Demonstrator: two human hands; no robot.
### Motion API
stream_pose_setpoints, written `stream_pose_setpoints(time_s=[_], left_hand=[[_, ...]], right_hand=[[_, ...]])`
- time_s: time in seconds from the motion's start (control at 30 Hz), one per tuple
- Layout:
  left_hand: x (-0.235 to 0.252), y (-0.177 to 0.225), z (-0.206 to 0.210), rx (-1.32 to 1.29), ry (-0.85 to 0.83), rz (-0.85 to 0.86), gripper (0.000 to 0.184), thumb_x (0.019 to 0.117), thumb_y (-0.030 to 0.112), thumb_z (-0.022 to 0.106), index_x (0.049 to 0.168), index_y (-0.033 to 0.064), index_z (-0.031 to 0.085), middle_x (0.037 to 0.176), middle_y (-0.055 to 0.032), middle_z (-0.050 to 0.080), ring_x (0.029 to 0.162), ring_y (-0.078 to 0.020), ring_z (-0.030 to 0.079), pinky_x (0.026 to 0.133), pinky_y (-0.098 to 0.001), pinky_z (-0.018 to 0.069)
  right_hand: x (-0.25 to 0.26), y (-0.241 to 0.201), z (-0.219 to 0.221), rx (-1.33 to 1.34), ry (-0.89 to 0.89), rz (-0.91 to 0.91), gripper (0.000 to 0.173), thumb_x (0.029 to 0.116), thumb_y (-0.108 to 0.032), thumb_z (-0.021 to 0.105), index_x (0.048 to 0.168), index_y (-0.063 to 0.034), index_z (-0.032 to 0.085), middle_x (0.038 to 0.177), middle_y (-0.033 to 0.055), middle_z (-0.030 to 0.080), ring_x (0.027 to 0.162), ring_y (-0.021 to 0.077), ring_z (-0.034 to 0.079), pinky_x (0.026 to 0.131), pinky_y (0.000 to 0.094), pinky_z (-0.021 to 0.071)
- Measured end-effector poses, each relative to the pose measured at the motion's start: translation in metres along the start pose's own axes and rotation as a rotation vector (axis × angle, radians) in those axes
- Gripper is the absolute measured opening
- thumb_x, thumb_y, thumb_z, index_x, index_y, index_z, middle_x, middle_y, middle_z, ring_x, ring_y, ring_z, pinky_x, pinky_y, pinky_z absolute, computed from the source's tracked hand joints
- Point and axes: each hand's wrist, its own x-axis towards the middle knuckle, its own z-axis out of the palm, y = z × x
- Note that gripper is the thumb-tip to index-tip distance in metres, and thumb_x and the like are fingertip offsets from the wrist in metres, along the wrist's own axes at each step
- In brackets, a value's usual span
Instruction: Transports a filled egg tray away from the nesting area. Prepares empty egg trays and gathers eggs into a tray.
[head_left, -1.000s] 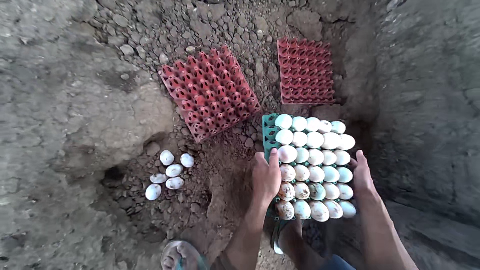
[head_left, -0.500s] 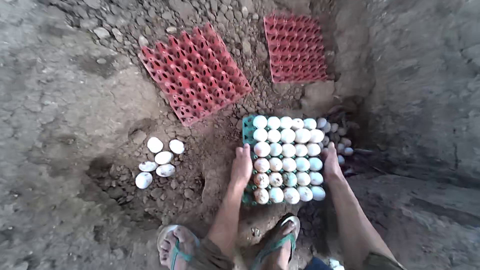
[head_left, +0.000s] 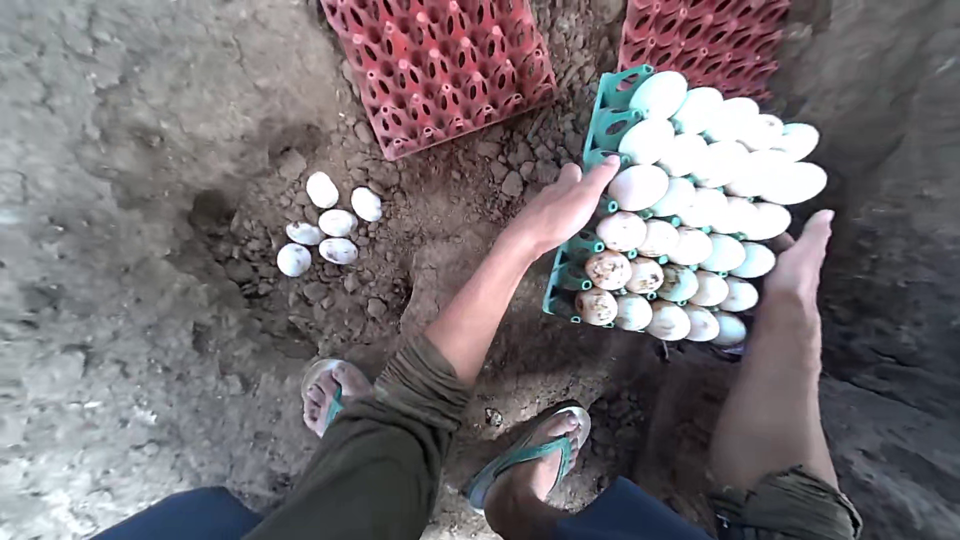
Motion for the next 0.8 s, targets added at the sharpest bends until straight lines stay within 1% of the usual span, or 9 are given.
stream_pose_setpoints(time_s=[0.13,0.2,0.27,0.33,0.43,0.57,0.67,0.73,0.8], left_hand=[[-0.008,-0.009,0.002,0.005,-0.049,-0.009,0.076,0.1063,0.063,0.023,0.159,0.0089,0.028,0.15,-0.0217,0.048,0.131,-0.034,0.055,0.099,-0.0593,0.049],[-0.013,-0.026,-0.002,0.038,-0.029,-0.063,0.076,0.1059,0.065,0.022,0.159,0.0106,0.028,0.15,-0.0214,0.048,0.129,-0.035,0.056,0.097,-0.06,0.0499],[-0.017,-0.048,-0.003,0.09,0.042,-0.105,0.075,0.1056,0.065,0.022,0.158,0.0118,0.032,0.146,-0.0234,0.051,0.116,-0.0376,0.06,0.086,-0.0576,0.0517],[-0.02,-0.059,-0.011,0.122,0.063,-0.176,0.073,0.1069,0.063,0.021,0.16,0.0128,0.029,0.149,-0.0231,0.049,0.117,-0.0381,0.06,0.088,-0.057,0.0515],[-0.027,-0.067,-0.018,0.155,0.088,-0.254,0.069,0.109,0.058,0.019,0.158,0.0111,0.032,0.14,-0.0243,0.053,0.107,-0.0342,0.059,0.084,-0.0508,0.0489],[-0.021,-0.078,-0.027,0.159,0.048,-0.308,0.07,0.1088,0.058,0.017,0.16,0.0112,0.028,0.151,-0.0238,0.047,0.131,-0.0375,0.053,0.1,-0.0592,0.0468],[-0.016,-0.084,-0.03,0.178,0.014,-0.349,0.072,0.108,0.06,0.018,0.161,0.0128,0.024,0.154,-0.0231,0.043,0.132,-0.0378,0.052,0.1,-0.0594,0.0464],[-0.012,-0.082,-0.034,0.2,-0.014,-0.382,0.071,0.1078,0.061,0.021,0.16,0.0135,0.028,0.148,-0.0238,0.049,0.126,-0.0378,0.058,0.098,-0.0587,0.0492],[-0.011,-0.074,-0.042,0.232,-0.01,-0.423,0.067,0.1087,0.058,0.025,0.151,0.0091,0.044,0.132,-0.0246,0.061,0.111,-0.0365,0.066,0.092,-0.0551,0.0536]], right_hand=[[-0.018,0.006,0.003,0.038,-0.026,-0.005,0.093,0.1005,-0.069,-0.005,0.138,-0.014,0.059,0.121,0.0074,0.07,0.109,0.017,0.068,0.094,0.0453,0.0566],[-0.034,0.016,0.015,0.036,-0.032,0.04,0.086,0.1041,-0.064,0.0,0.142,-0.0096,0.055,0.129,0.0113,0.066,0.115,0.0189,0.065,0.098,0.0457,0.0543],[-0.05,0.031,0.029,0.018,-0.019,0.089,0.082,0.1069,-0.06,0.003,0.143,-0.0054,0.052,0.135,0.0144,0.062,0.12,0.0197,0.062,0.102,0.0444,0.0517],[-0.056,0.05,0.043,-0.015,-0.006,0.136,0.079,0.108,-0.058,0.007,0.147,-0.0041,0.049,0.145,0.0167,0.056,0.131,0.0218,0.056,0.109,0.0455,0.0461],[-0.065,0.072,0.059,-0.03,-0.009,0.205,0.079,0.1075,-0.06,0.01,0.15,-0.0045,0.046,0.153,0.0177,0.049,0.14,0.0245,0.049,0.115,0.0487,0.0406],[-0.072,0.074,0.069,-0.03,-0.015,0.2,0.077,0.1077,-0.061,0.013,0.157,-0.0057,0.035,0.161,0.0178,0.038,0.148,0.0264,0.039,0.12,0.0525,0.0329],[-0.075,0.075,0.072,-0.068,0.026,0.218,0.078,0.1071,-0.062,0.015,0.152,-0.004,0.042,0.157,0.0193,0.043,0.144,0.0271,0.043,0.117,0.053,0.0353],[-0.073,0.076,0.07,-0.072,0.013,0.23,0.081,0.1065,-0.064,0.015,0.152,-0.0032,0.043,0.157,0.0202,0.043,0.145,0.0285,0.042,0.117,0.0546,0.0336],[-0.07,0.079,0.069,-0.089,0.004,0.232,0.084,0.1052,-0.067,0.015,0.151,-0.0033,0.045,0.156,0.0204,0.045,0.145,0.0293,0.043,0.117,0.056,0.0338]])
